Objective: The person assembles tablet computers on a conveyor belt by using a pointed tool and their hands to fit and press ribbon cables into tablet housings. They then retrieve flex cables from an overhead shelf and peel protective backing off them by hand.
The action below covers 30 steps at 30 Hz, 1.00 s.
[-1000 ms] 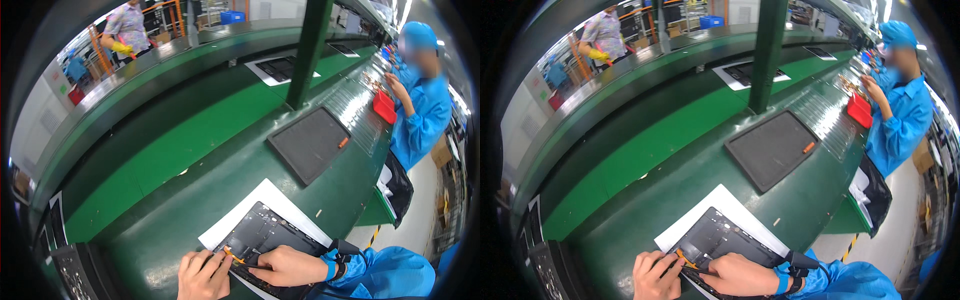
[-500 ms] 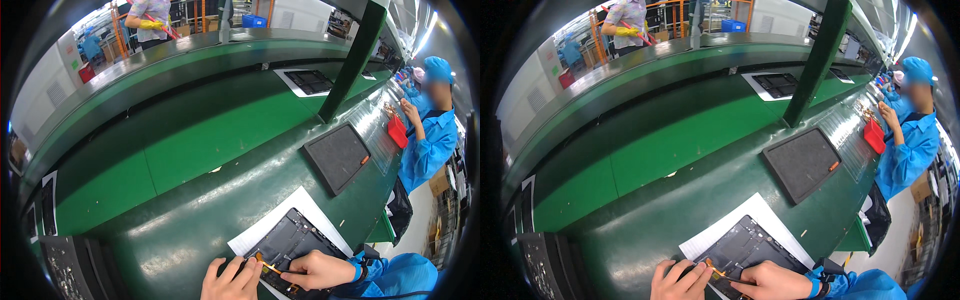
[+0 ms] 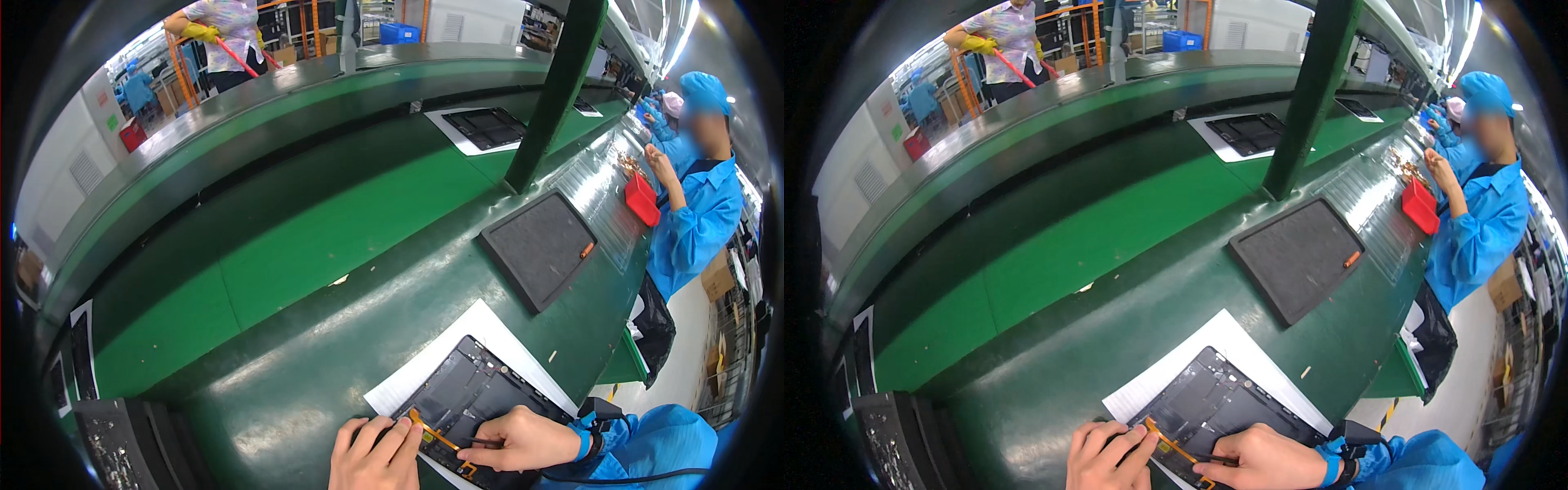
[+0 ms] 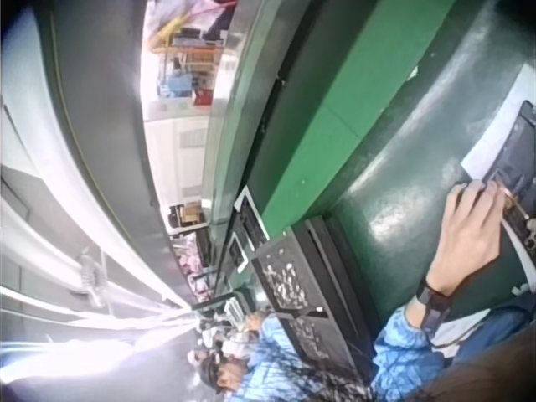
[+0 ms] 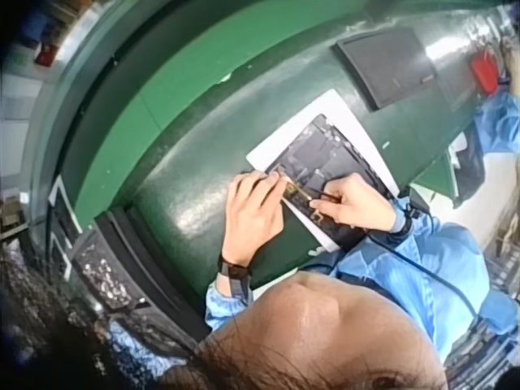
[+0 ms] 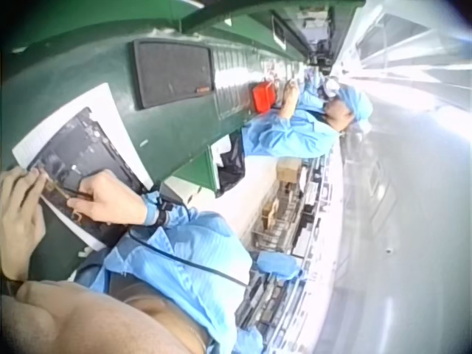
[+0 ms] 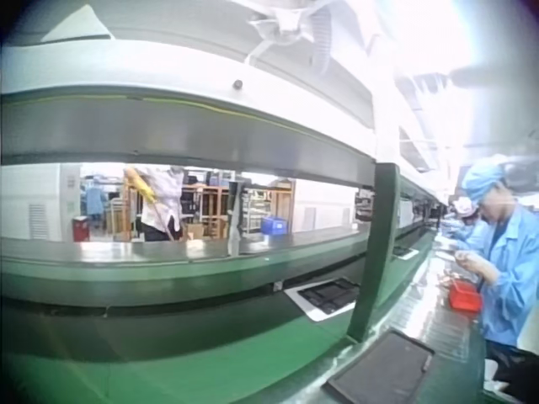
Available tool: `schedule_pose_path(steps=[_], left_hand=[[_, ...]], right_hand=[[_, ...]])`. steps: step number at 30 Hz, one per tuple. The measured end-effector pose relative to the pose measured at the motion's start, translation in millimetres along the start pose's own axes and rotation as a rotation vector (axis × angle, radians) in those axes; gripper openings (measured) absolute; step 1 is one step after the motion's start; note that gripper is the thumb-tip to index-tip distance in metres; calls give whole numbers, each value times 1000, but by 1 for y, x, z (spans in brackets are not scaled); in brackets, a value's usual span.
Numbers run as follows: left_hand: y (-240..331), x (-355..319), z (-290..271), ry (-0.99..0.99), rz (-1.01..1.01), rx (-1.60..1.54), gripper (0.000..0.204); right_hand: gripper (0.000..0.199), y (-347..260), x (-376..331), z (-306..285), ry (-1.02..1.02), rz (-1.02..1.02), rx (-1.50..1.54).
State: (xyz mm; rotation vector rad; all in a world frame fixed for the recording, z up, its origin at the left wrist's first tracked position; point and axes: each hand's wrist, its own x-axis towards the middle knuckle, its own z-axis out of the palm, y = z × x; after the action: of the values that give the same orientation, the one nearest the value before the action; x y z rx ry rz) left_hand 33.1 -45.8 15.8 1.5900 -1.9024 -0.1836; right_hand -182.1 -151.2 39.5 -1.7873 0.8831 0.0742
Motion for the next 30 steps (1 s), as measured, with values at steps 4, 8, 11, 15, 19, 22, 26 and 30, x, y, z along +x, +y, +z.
schedule_pose_path(steps=[4,8,11,15,19,22,26,30], left_hand=[[-12,-1,-3,-1,20,51,36],[-18,6,13,51,42,26,40],[-18,8,14,72,36,21,40],[-16,3,12,53,-13,61,41],[-13,-1,12,44,-17,93,39],[-11,1,12,38,-11,133,39],[-12,3,17,37,-10,129,39],[-10,1,16,26,-5,192,34]], right_hand=[[33,9,10,6,-39,-74,-28],[27,9,7,2,54,-76,77],[25,0,4,0,49,43,184],[22,3,7,4,34,23,168],[22,3,3,8,60,10,177],[18,1,-3,10,88,25,226],[22,2,-4,14,166,-12,226],[18,4,0,18,181,-75,86]])
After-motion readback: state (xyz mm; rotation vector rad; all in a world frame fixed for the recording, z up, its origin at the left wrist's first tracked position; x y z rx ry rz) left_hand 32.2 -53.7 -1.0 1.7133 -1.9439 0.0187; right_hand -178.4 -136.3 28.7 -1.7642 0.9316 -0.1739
